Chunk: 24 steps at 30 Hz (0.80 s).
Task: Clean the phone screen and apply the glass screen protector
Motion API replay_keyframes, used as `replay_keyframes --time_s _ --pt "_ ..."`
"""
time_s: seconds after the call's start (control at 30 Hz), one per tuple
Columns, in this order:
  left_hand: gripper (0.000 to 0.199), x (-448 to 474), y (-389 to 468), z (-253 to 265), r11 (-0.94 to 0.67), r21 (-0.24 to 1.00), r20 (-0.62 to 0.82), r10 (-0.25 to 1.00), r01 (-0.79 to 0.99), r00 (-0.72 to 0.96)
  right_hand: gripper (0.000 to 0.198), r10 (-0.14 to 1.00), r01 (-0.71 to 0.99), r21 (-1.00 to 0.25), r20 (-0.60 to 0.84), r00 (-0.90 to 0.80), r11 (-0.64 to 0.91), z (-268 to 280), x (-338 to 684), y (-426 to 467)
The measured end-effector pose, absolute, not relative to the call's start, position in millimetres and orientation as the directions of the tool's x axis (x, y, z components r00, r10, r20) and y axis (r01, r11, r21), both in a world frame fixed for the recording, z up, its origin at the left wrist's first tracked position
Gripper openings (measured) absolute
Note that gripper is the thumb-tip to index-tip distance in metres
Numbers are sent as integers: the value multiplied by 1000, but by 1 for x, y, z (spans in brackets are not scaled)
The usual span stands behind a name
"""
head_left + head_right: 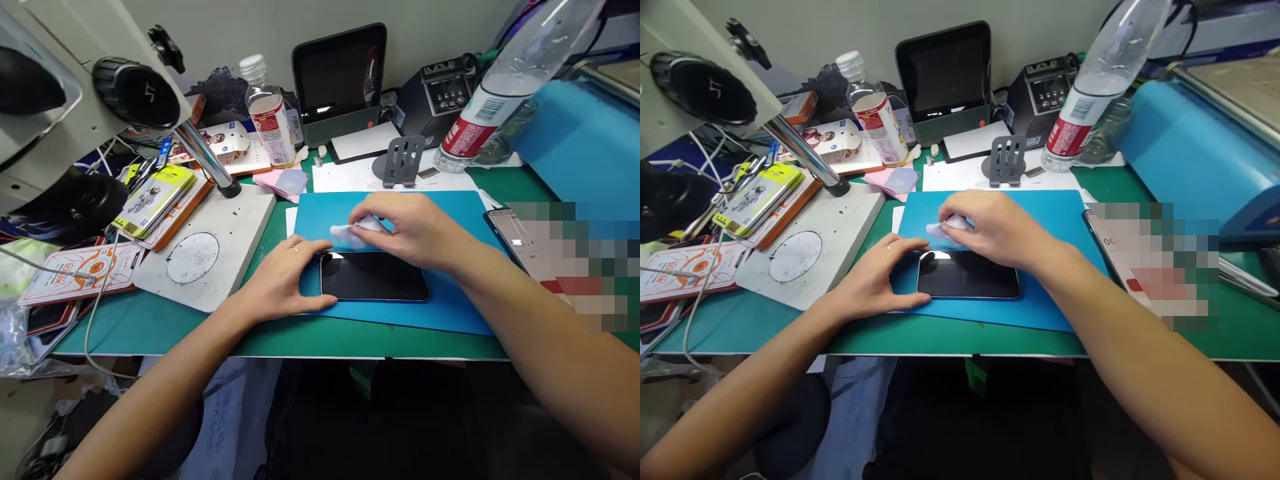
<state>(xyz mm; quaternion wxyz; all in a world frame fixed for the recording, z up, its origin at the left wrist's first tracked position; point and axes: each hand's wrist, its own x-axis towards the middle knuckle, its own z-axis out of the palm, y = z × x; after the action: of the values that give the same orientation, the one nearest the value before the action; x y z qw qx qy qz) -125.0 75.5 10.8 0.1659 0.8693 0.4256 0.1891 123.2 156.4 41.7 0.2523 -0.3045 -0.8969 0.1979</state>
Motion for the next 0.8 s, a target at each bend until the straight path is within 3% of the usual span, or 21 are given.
replay_keyframes --time_s 0.23,0.43,0.8 --pt "58 -110 105 45 -730 86 95 683 678 724 16 644 457 -470 401 -651 755 36 136 168" --pt "59 -108 118 40 -695 145 51 716 704 696 18 644 445 -484 408 -647 754 34 139 171" --pt "56 -118 118 36 -669 163 72 741 725 668 16 364 208 -356 457 -812 911 14 117 161"
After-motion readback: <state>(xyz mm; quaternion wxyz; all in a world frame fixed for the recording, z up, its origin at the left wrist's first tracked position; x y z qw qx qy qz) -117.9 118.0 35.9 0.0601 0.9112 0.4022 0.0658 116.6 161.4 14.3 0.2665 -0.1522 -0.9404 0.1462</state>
